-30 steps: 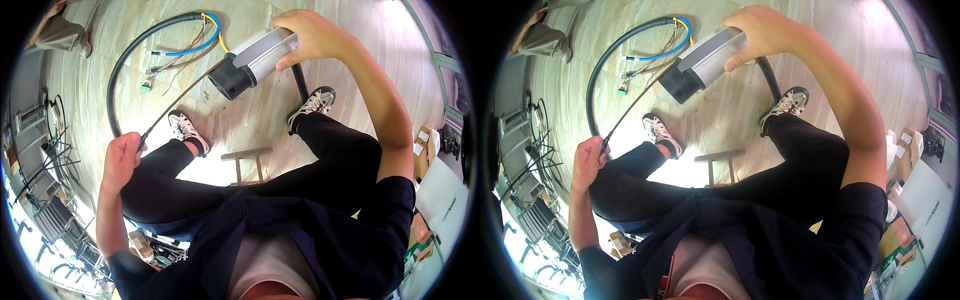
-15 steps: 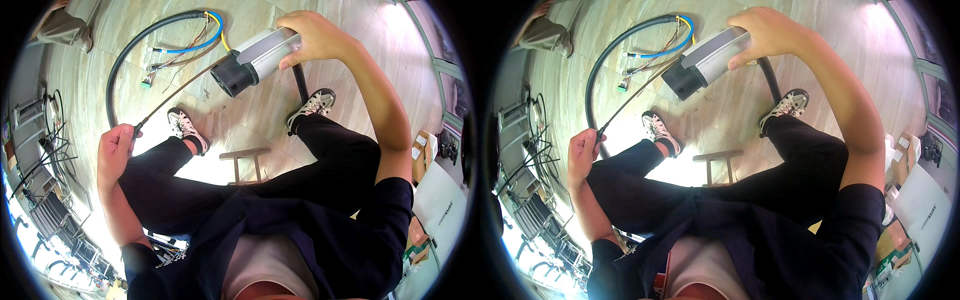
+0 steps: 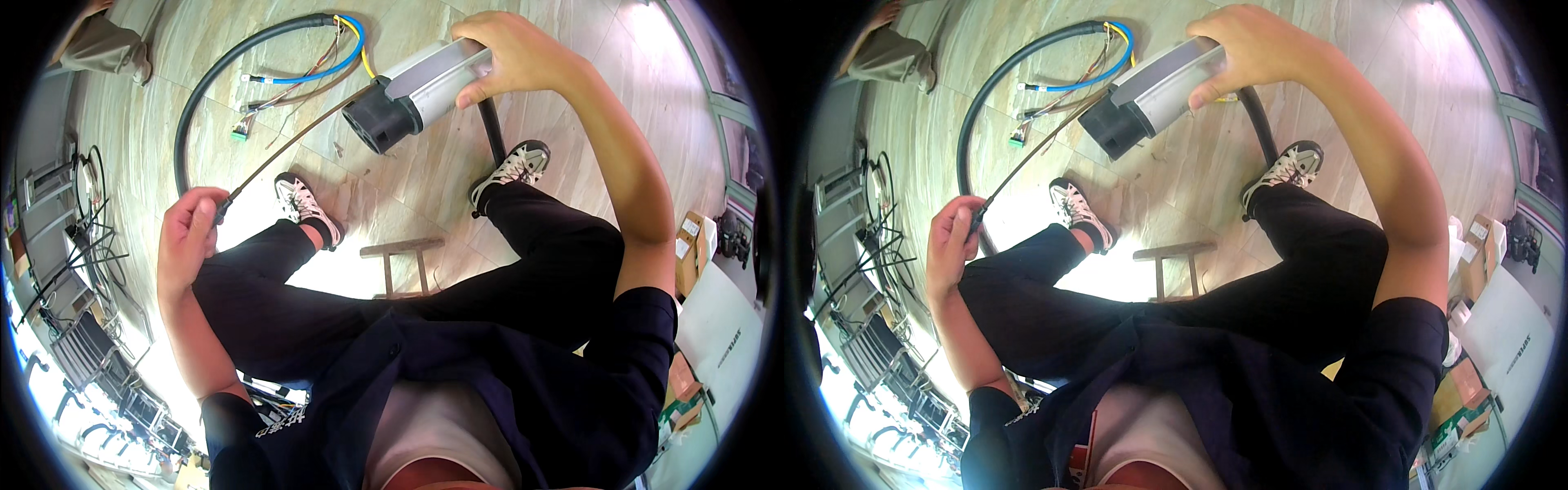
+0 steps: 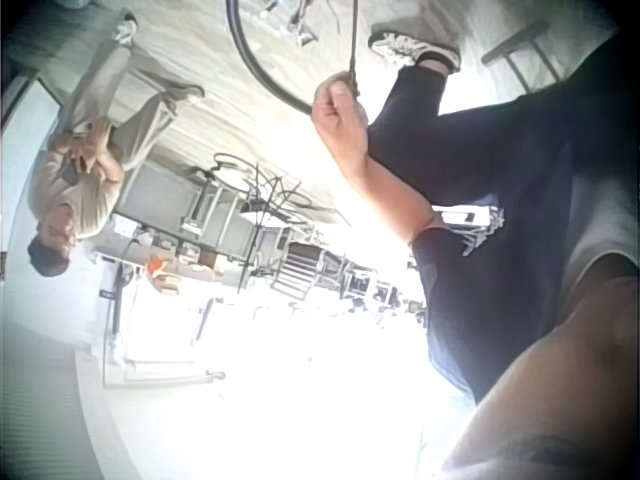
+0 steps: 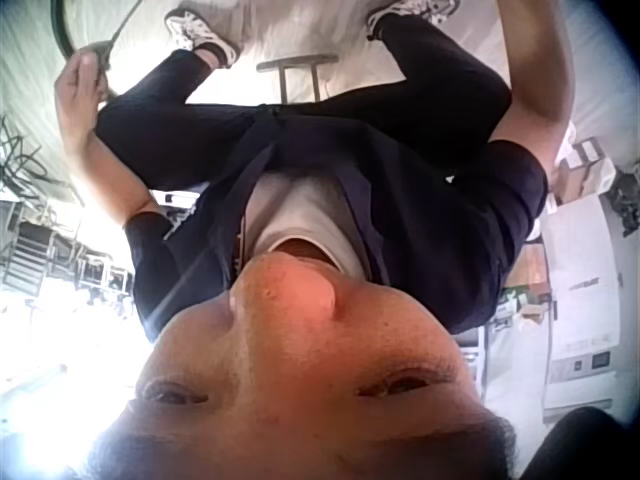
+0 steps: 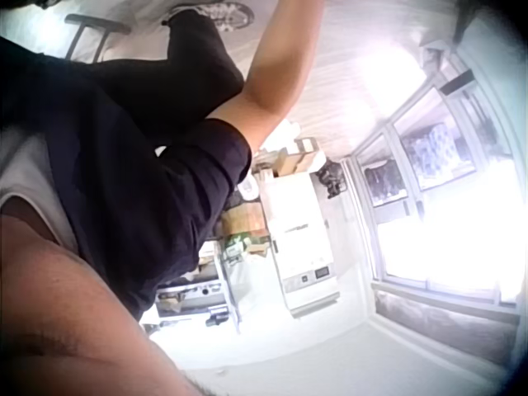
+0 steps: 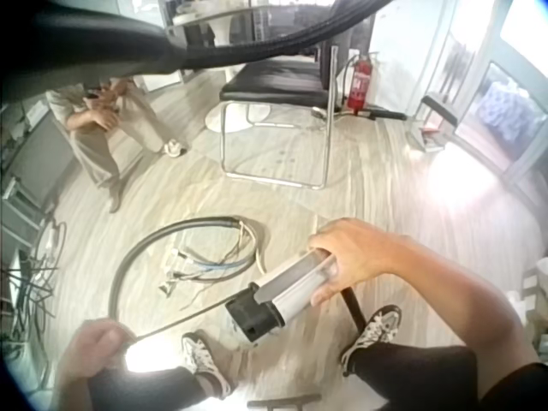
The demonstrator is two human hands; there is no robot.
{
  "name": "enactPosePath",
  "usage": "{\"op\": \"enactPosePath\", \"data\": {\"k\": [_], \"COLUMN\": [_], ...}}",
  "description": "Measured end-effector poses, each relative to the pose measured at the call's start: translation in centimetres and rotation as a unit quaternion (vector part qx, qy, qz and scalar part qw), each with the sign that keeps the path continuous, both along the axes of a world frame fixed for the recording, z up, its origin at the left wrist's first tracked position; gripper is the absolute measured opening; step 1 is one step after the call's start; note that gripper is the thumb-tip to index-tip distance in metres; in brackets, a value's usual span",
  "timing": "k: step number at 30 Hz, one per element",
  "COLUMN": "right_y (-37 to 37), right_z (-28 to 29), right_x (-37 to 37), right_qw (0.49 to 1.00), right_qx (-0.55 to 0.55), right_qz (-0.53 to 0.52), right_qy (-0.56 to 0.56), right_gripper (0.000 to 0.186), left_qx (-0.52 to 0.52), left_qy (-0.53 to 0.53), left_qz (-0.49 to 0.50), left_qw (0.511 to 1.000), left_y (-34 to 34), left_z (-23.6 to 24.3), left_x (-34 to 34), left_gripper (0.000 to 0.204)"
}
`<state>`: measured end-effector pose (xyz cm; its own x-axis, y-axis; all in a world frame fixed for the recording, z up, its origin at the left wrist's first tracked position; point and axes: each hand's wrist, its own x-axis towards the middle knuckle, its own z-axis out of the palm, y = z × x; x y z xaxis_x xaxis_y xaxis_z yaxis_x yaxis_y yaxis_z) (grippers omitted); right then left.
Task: The person inserts a wire into an electrical connector and secures it by using a screwdriver.
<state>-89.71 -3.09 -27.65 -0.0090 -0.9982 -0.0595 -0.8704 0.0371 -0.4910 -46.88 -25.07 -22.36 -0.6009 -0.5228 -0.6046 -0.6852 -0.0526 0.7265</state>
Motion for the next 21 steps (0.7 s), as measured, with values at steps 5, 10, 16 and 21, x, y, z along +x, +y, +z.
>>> {"op": "enactPosePath", "data": {"k": [5, 10, 16, 21], "right_y": [0.0, 0.0, 0.1, 0.0], "right_z": [-0.2, -0.1, -0.2, -0.1], "right_x": [-0.2, 0.0, -0.1, -0.1], "right_qw": [1.000, 1.000, 1.000, 1.000], "right_qx": [0.000, 0.003, 0.006, 0.014], "right_qz": [0.004, 0.000, 0.001, 0.000], "right_qy": [0.002, -0.001, 0.002, -0.002], "right_gripper": [0.070, 0.070, 0.070, 0.071], "left_qx": [-0.068, -0.012, -0.129, 0.002], "left_qy": [0.113, 0.048, 0.141, 0.028], "left_qz": [-0.030, 0.083, -0.030, 0.084], "left_qw": [0.991, 0.995, 0.981, 0.996], "left_y": [0.6, 0.2, 1.5, 0.8], "left_z": [0.6, 0.5, 0.3, 1.2], "left_x": [-1.0, -1.0, -1.6, -2.0], "left_gripper": [0.043, 0.051, 0.047, 0.061]}}
